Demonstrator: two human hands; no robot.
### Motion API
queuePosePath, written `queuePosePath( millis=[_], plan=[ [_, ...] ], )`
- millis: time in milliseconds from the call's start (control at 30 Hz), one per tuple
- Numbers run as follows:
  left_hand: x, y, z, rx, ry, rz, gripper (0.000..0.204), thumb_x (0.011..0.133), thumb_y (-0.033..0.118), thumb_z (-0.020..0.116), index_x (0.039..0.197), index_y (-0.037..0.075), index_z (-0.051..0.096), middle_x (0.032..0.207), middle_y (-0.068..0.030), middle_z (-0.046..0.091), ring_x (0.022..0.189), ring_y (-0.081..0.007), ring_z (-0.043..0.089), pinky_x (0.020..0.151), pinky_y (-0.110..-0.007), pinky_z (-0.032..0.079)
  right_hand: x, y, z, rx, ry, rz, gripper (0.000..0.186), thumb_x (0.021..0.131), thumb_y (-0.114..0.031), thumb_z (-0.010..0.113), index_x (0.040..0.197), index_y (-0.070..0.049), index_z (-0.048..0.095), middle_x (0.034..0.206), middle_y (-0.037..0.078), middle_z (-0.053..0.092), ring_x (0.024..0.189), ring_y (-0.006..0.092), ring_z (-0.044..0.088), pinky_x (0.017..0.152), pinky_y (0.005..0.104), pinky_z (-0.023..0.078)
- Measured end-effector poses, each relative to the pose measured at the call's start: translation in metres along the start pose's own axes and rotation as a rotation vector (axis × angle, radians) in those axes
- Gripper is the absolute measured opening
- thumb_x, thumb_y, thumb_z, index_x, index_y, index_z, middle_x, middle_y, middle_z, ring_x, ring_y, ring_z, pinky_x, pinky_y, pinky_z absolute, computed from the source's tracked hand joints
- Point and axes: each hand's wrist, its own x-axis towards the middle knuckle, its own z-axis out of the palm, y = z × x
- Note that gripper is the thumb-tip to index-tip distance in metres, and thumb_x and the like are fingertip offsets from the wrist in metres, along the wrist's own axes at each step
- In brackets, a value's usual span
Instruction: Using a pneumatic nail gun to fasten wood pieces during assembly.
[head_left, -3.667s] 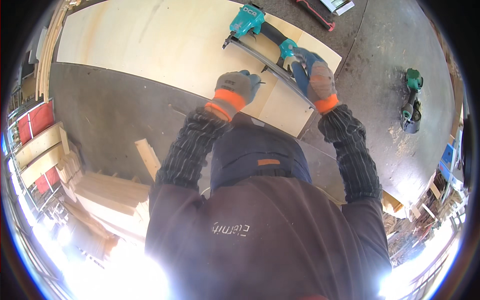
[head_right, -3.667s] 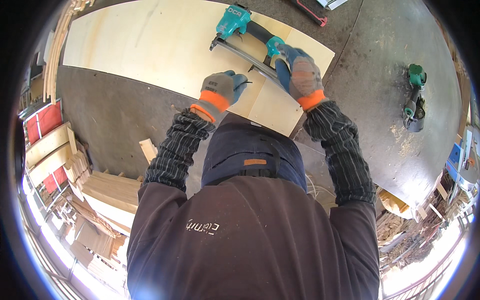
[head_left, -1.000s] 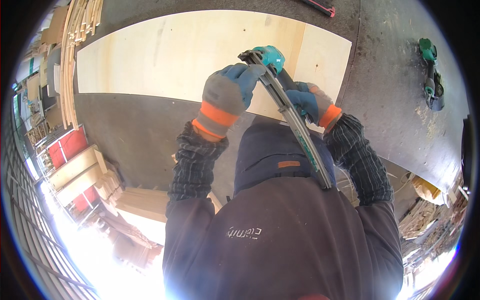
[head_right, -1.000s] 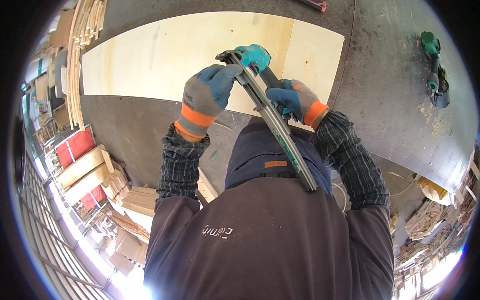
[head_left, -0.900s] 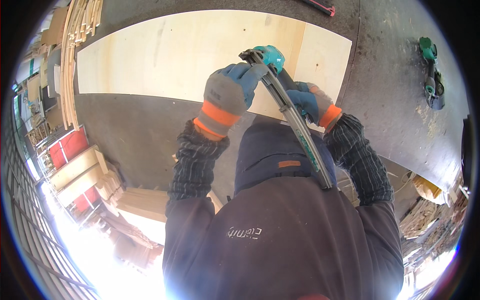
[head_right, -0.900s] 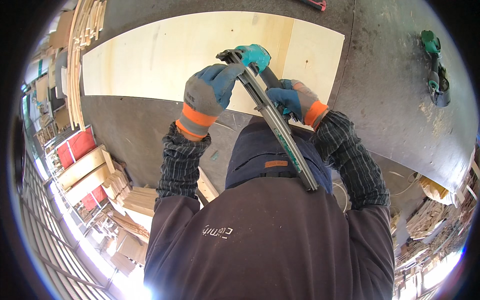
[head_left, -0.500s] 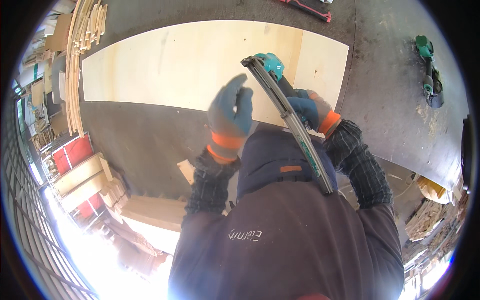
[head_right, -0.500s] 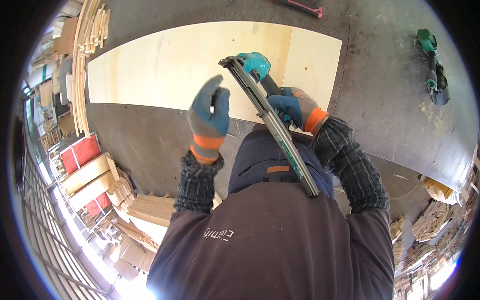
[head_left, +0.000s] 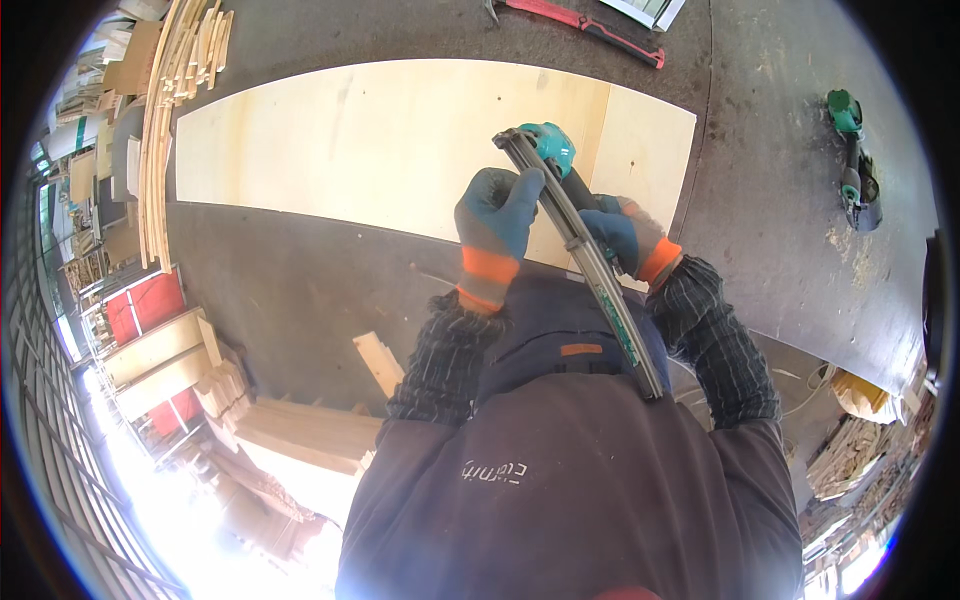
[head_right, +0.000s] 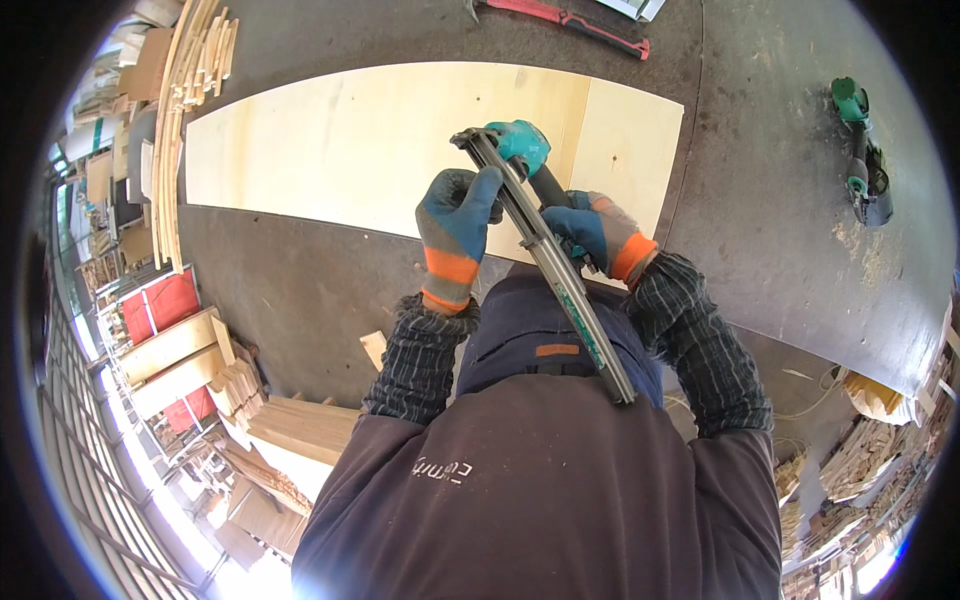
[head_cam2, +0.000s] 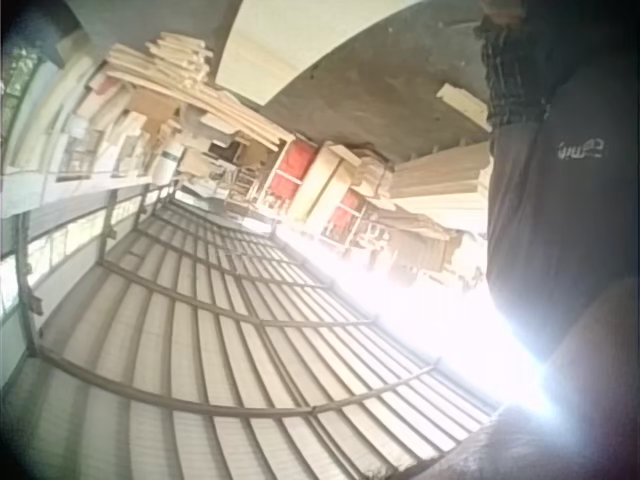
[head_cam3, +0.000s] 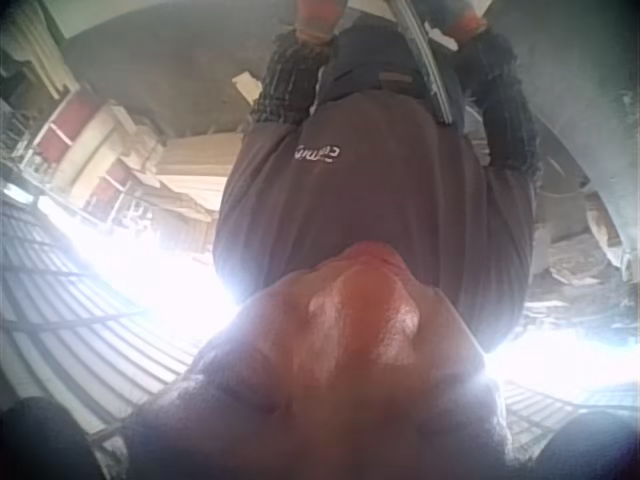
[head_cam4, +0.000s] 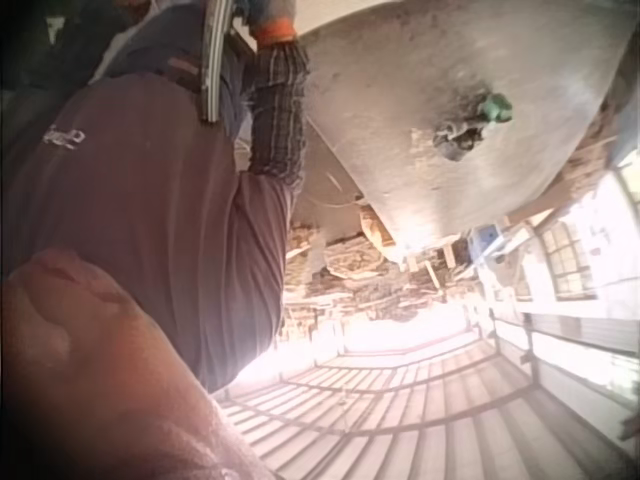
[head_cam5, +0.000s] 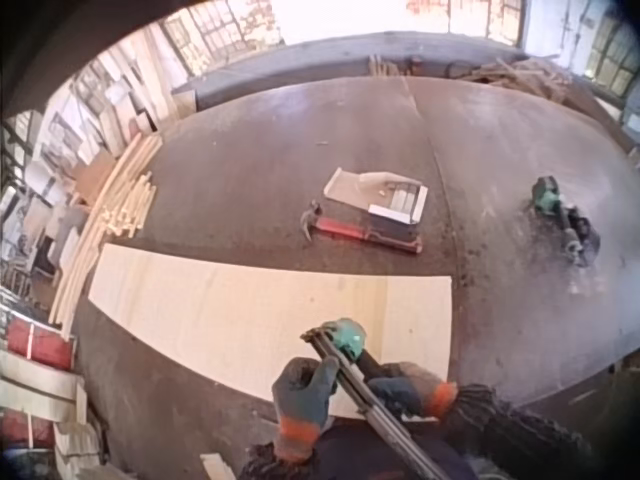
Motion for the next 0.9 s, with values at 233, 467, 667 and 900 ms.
queuePosePath(
  millis=[233, 467, 667, 900],
  plan=[
    [-0.014, 0.006, -0.003, -0.083, -0.027, 0.031, 0.023, 0.100, 0.018, 0.070, 0.103, -0.004, 0.068, 0.090, -0.0112, 0.072, 0.072, -0.0147, 0.068, 0.067, -0.030, 0.057, 0.006, -0.003, -0.013, 0.057, 0.006, -0.017, 0.033, 0.087, -0.034, 0.075, 0.100, -0.004, 0.073, 0.078, 0.002, 0.066, 0.061, 0.0091, 0.060, 0.050, 0.0254, 0.045],
    [-0.086, -0.010, 0.002, -0.206, -0.431, 0.077, 0.072, 0.096, 0.025, 0.065, 0.154, -0.007, 0.035, 0.151, -0.0195, 0.048, 0.127, -0.0276, 0.058, 0.107, -0.040, 0.050, 0.007, -0.032, -0.023, 0.233, 0.127, -0.167, 0.026, 0.092, -0.030, 0.073, 0.101, -0.005, 0.074, 0.080, 0.001, 0.067, 0.060, 0.0087, 0.059, 0.051, 0.0245, 0.045],
    [-0.103, 0.012, 0.033, -0.216, -0.469, 0.335, 0.076, 0.094, 0.022, 0.066, 0.156, -0.008, 0.032, 0.158, -0.0227, 0.041, 0.144, -0.0314, 0.045, 0.120, -0.045, 0.037, 0.030, -0.027, -0.060, 0.478, 0.217, -0.371, 0.025, 0.100, -0.021, 0.063, 0.112, 0.000, 0.069, 0.087, 0.008, 0.070, 0.076, 0.0172, 0.073, 0.068, 0.0314, 0.062],
    [-0.041, 0.017, 0.093, -0.283, -0.044, 0.397, 0.059, 0.102, 0.016, 0.060, 0.152, -0.007, 0.040, 0.152, -0.0203, 0.048, 0.138, -0.0277, 0.049, 0.118, -0.041, 0.038, -0.001, -0.027, -0.040, 0.435, 0.376, -0.425, 0.023, 0.096, -0.018, 0.068, 0.112, -0.002, 0.070, 0.084, 0.000, 0.067, 0.069, 0.0095, 0.063, 0.062, 0.0244, 0.052]
  ],
)
